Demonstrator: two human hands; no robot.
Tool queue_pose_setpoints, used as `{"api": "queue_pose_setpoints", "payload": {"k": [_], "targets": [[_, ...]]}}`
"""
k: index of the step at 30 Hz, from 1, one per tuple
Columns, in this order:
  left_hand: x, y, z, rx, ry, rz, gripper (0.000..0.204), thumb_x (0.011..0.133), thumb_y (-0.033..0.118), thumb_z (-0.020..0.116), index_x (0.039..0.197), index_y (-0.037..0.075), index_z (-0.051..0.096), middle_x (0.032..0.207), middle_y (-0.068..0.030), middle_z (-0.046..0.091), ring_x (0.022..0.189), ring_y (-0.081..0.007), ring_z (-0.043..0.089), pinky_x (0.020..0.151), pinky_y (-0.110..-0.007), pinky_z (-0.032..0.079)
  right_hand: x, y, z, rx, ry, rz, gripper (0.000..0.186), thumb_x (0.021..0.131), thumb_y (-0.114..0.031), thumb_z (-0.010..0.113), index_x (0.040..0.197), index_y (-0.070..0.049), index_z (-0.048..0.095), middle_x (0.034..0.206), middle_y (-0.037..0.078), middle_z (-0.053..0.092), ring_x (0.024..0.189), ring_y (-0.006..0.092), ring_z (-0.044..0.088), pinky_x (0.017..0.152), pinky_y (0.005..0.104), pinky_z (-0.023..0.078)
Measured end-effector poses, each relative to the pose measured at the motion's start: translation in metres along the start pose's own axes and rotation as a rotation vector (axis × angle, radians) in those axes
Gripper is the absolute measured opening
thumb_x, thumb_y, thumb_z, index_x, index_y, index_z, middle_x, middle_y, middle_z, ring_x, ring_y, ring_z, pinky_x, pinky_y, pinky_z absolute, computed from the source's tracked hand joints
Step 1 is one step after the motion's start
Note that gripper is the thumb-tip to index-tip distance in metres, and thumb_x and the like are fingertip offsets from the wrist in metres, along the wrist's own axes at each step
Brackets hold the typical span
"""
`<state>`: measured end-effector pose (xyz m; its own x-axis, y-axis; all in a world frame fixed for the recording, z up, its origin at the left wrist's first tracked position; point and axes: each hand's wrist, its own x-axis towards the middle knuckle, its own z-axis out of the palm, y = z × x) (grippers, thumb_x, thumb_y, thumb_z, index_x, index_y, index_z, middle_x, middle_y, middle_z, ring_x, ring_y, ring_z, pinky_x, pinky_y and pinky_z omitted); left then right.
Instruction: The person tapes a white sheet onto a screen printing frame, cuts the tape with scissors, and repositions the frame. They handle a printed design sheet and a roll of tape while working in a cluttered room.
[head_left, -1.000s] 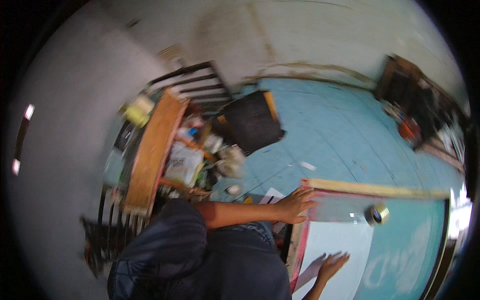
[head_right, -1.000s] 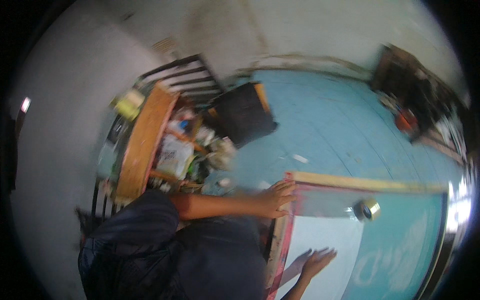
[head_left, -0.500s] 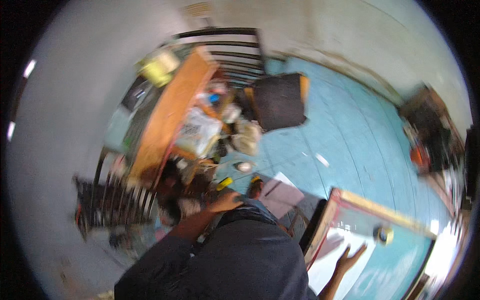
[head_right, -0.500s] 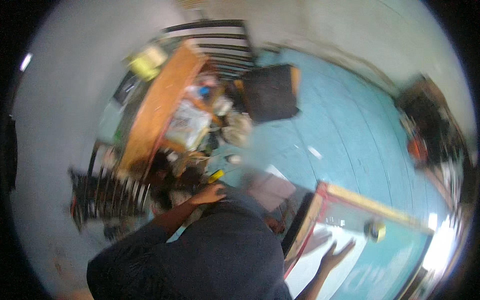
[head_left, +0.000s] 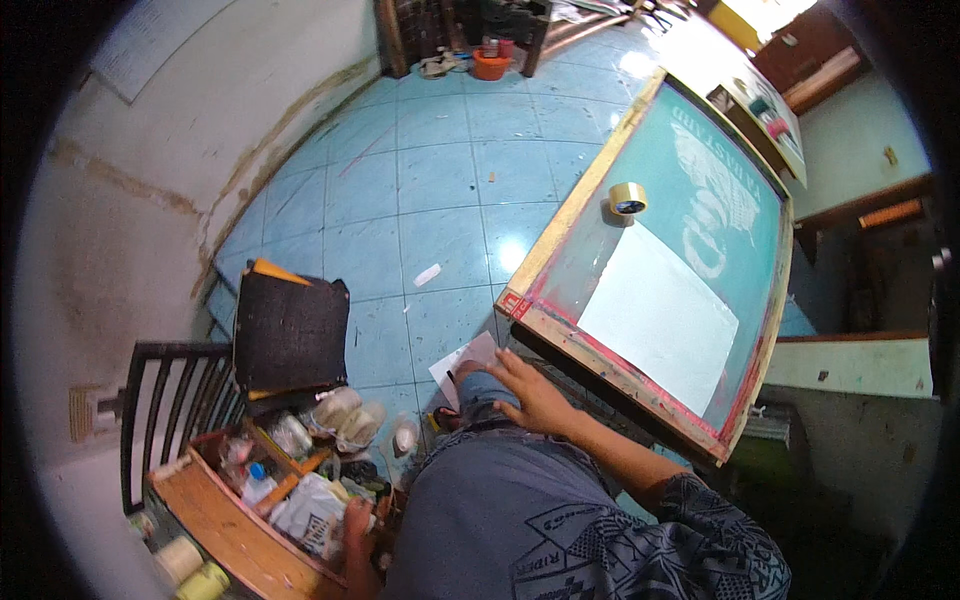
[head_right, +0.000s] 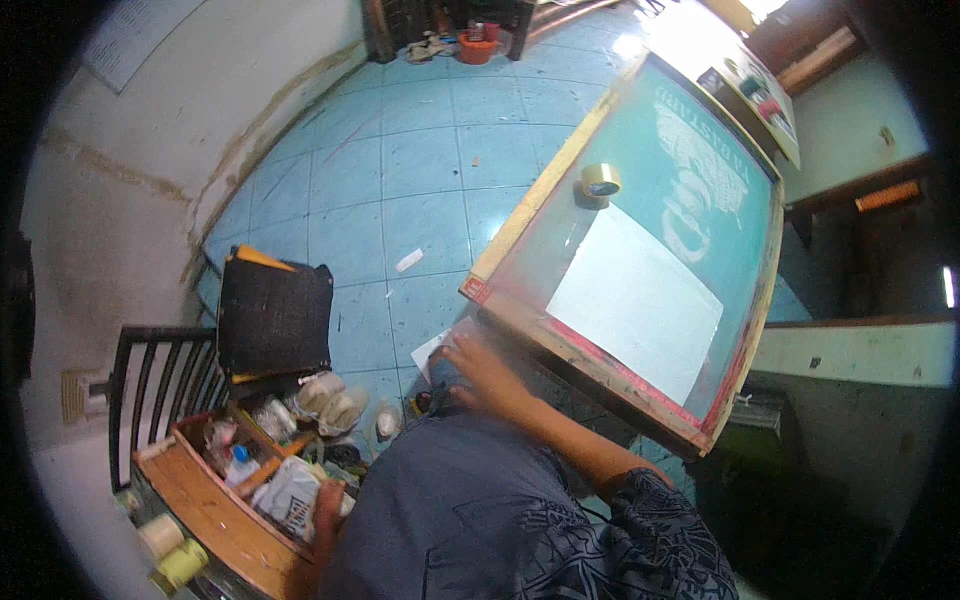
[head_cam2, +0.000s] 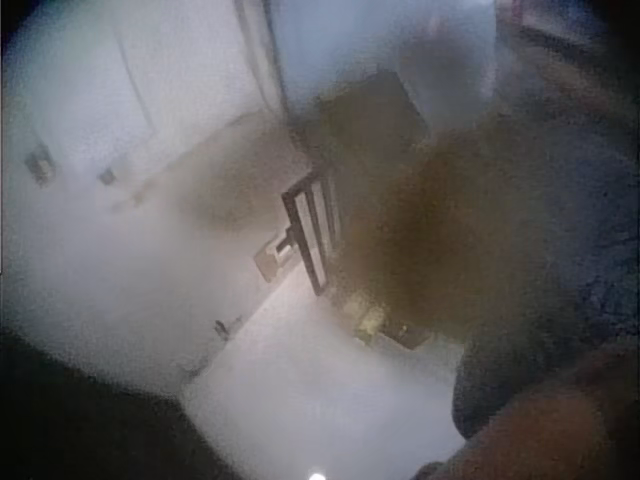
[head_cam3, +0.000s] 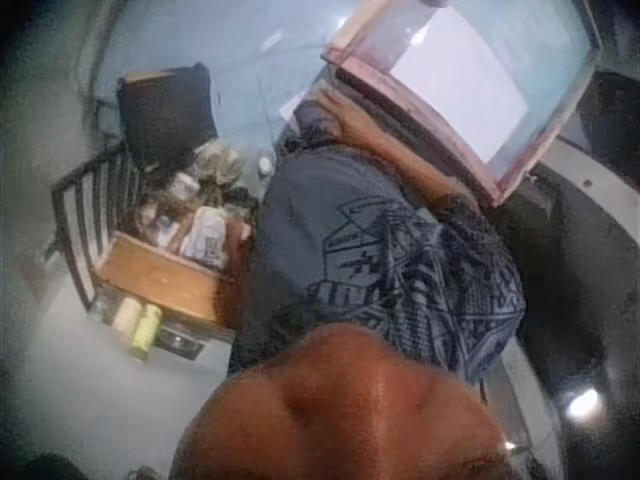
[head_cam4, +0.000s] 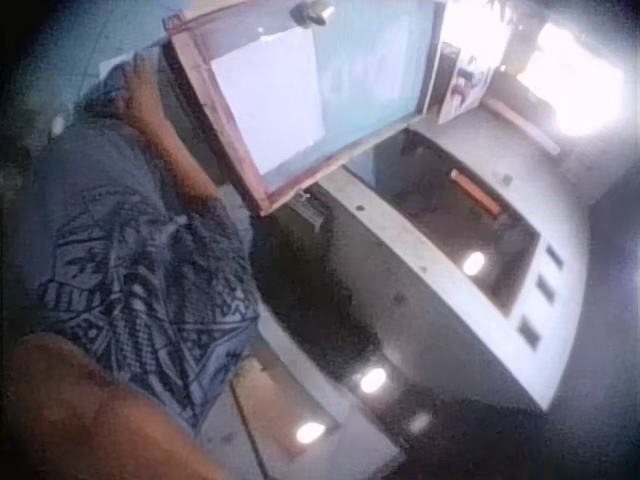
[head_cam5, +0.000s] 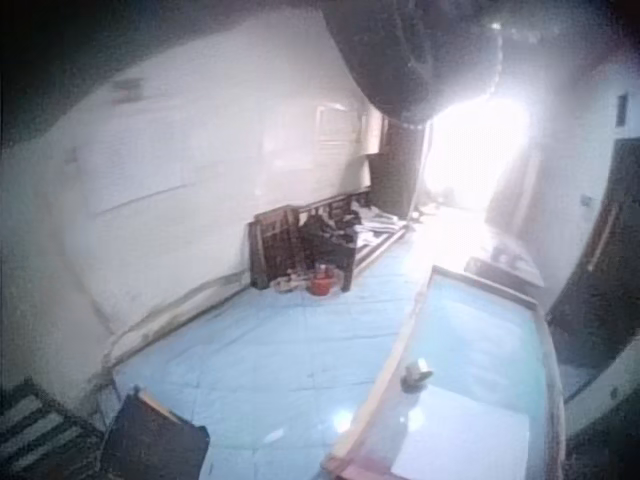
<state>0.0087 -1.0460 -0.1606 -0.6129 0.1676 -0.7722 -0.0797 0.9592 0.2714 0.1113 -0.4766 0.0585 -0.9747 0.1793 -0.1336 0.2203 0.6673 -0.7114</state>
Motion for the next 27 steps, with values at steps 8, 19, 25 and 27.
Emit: {"api": "queue_pose_setpoints", "payload": {"k": [8,19,25,27], "targets": [[0.132,0.33,-0.239,-0.013,0.212,0.474,0.038,0.088,0.02,0.065,0.12,0.001,0.058,0.111,-0.0173,0.063,0.096,-0.0249,0.061,0.086,-0.036,0.048,0.052,0.002,-0.024,0.174,0.21,0.301,0.055,0.083,-0.011,0.067,0.135,-0.006,0.048,0.144,0.02,0.041,0.133,0.0362,0.039,0.109,0.0419,0.034],[0.223,0.529,-0.333,0.305,-0.11,0.53,0.035,0.089,0.021,0.064,0.117,0.0,0.059,0.104,-0.0153,0.065,0.097,-0.0249,0.063,0.089,-0.036,0.047,0.185,0.053,-0.081,0.41,0.665,0.345,0.039,0.084,-0.011,0.067,0.121,-0.002,0.059,0.117,0.017,0.063,0.109,0.0331,0.06,0.092,0.0405,0.047],[0.327,0.482,-0.38,0.602,-0.361,0.358,0.033,0.089,0.022,0.063,0.112,-0.001,0.061,0.101,-0.0154,0.065,0.094,-0.0244,0.062,0.087,-0.036,0.048,0.217,0.088,-0.115,0.345,0.877,0.489,0.035,0.084,-0.01,0.066,0.117,-0.002,0.06,0.111,0.015,0.065,0.103,0.0326,0.062,0.087,0.0399,0.049],[0.36,0.506,-0.389,0.657,-0.393,0.319,0.035,0.088,0.023,0.063,0.113,-0.002,0.061,0.102,-0.0169,0.065,0.096,-0.0256,0.062,0.088,-0.036,0.048,0.23,0.101,-0.128,0.367,0.93,0.578,0.034,0.084,-0.011,0.066,0.116,-0.003,0.061,0.11,0.015,0.065,0.103,0.0328,0.062,0.087,0.0393,0.049]]}}
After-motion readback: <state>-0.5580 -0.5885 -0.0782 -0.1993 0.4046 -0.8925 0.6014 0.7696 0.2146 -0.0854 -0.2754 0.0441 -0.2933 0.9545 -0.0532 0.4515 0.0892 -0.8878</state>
